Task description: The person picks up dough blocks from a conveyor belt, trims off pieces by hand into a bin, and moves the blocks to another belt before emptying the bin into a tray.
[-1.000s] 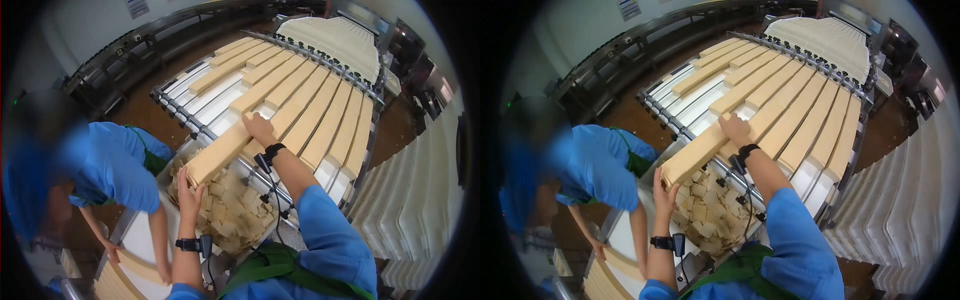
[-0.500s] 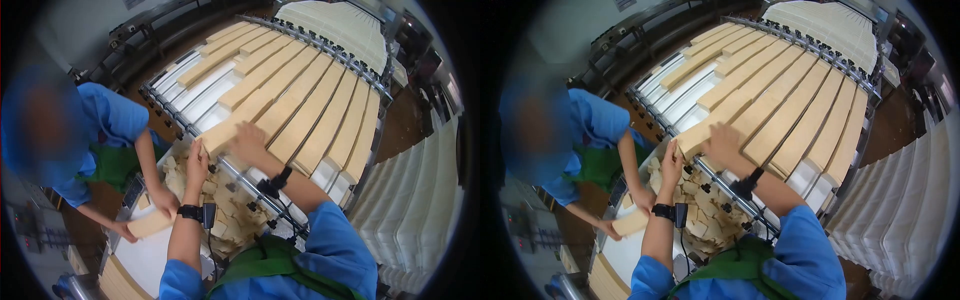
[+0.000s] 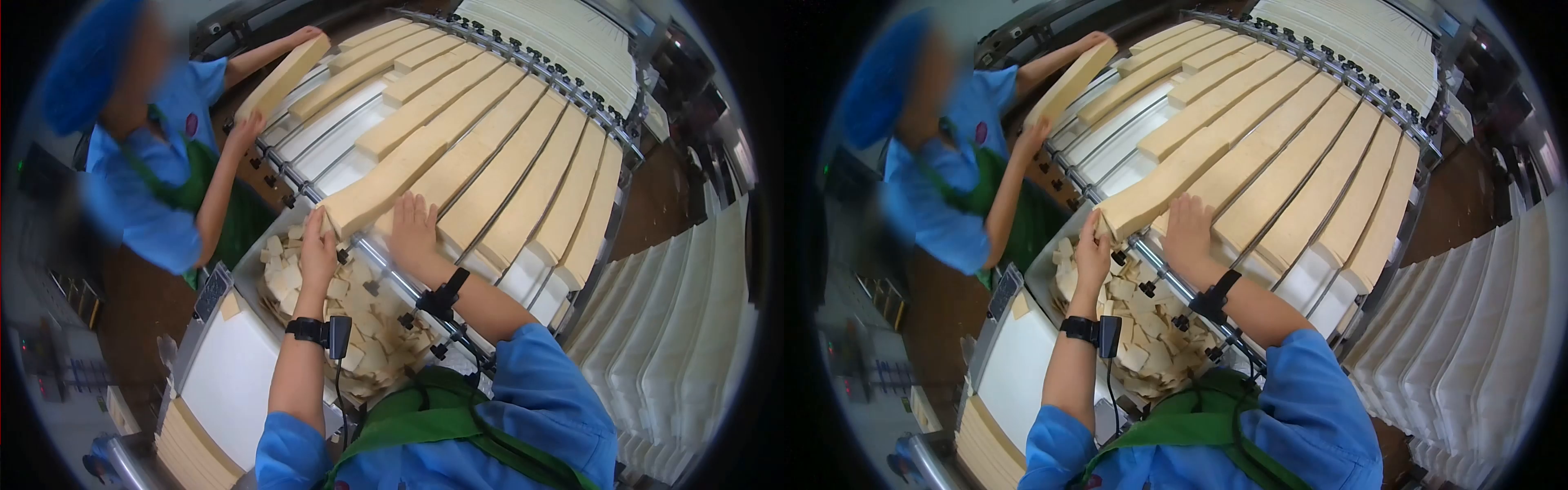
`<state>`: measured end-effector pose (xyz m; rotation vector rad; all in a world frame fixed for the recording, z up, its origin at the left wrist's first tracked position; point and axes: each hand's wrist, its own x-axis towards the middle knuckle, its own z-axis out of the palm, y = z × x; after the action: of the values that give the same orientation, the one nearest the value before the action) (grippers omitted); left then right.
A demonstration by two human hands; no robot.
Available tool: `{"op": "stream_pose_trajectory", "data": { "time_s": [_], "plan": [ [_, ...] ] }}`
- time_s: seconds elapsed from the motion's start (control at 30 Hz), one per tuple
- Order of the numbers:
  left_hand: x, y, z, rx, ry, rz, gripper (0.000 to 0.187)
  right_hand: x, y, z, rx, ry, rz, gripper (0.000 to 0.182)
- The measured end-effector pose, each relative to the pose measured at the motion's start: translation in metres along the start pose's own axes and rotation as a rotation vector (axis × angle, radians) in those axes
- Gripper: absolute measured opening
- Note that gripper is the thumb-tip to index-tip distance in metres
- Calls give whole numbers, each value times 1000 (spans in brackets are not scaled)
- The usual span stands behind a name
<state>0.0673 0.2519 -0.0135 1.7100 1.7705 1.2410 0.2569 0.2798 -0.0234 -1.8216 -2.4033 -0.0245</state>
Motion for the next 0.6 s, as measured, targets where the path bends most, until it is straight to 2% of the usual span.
{"op": "stream_pose_trajectory", "data": {
  "time_s": [0.17, 0.23, 0.37, 0.47, 0.6],
  "plan": [
    [-1, 3, -1, -5, 5, -25, 44, 8, -1, -9, 27, -108, 60, 78],
    [-2, 4, 1, -29, -11, -77, 45, 22, 6, -15, 186, -89, 72, 78],
    [-5, 7, 3, -75, -10, -58, 45, 83, 33, -4, 291, 47, 111, 76],
    [-5, 7, 2, -56, -12, -64, 46, 136, 55, 17, 196, 86, 198, 72],
    [-7, 16, 2, -4, 7, -63, 49, 180, 74, 28, 227, 49, 324, 68]
  ]
}}
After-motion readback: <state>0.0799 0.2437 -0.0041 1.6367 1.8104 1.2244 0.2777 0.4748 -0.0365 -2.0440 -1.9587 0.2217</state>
